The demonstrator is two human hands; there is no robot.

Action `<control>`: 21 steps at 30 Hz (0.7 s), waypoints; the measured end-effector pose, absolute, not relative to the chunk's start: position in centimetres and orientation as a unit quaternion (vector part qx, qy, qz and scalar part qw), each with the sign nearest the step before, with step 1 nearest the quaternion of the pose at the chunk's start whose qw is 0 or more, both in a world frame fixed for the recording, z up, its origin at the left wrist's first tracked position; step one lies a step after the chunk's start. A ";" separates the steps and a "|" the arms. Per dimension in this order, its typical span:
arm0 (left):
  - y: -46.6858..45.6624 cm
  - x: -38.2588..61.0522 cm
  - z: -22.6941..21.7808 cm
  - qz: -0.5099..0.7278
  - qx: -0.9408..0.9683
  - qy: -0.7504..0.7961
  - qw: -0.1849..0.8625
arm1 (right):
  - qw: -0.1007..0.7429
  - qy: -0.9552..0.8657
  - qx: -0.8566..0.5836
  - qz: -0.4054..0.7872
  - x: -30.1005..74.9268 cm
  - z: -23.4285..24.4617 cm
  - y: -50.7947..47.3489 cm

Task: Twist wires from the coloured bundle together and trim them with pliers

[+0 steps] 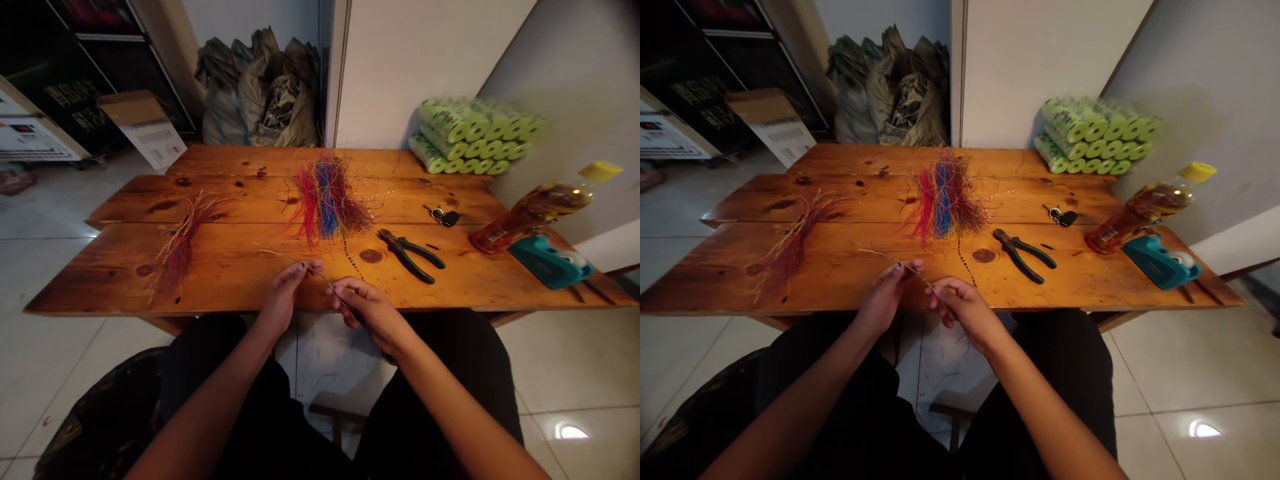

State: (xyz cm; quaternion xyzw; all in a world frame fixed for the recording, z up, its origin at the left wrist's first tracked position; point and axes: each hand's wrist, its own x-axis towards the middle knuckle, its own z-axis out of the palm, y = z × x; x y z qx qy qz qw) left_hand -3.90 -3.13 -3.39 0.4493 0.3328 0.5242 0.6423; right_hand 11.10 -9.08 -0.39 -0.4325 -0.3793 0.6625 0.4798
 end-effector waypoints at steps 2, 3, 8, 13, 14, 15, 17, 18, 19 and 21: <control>-3.5 -3.8 -3.4 0.466 0.464 0.333 0.676 | 0.490 -0.380 -0.427 0.658 10.9 -0.5 -9.0; -3.7 -3.7 -3.4 0.437 0.470 0.332 0.692 | 0.496 -0.380 -0.425 0.655 10.8 -0.6 -9.0; -4.5 -3.5 -3.4 0.421 0.466 0.336 0.702 | 0.508 -0.383 -0.431 0.640 10.2 -1.6 -8.9; -4.3 -4.4 -3.0 0.481 0.436 0.375 0.662 | 0.471 -0.389 -0.443 0.657 9.3 -2.0 -9.4; -4.2 -4.6 -2.9 0.495 0.427 0.375 0.657 | 0.459 -0.394 -0.444 0.661 9.2 -2.0 -9.6; -4.0 -5.0 -2.7 0.506 0.421 0.373 0.653 | 0.447 -0.401 -0.443 0.666 9.1 -2.1 -9.8; -3.4 -5.9 -2.2 0.521 0.417 0.377 0.643 | 0.421 -0.421 -0.436 0.675 8.9 -2.4 -10.2; -3.0 -6.6 -1.7 0.528 0.417 0.385 0.632 | 0.409 -0.432 -0.431 0.678 8.9 -2.7 -10.4; -2.4 -7.5 -1.1 0.534 0.419 0.400 0.616 | 0.399 -0.441 -0.428 0.681 8.9 -3.1 -10.5; -1.1 -9.8 0.5 0.541 0.442 0.441 0.564 | 0.389 -0.450 -0.434 0.677 9.0 -4.0 -10.6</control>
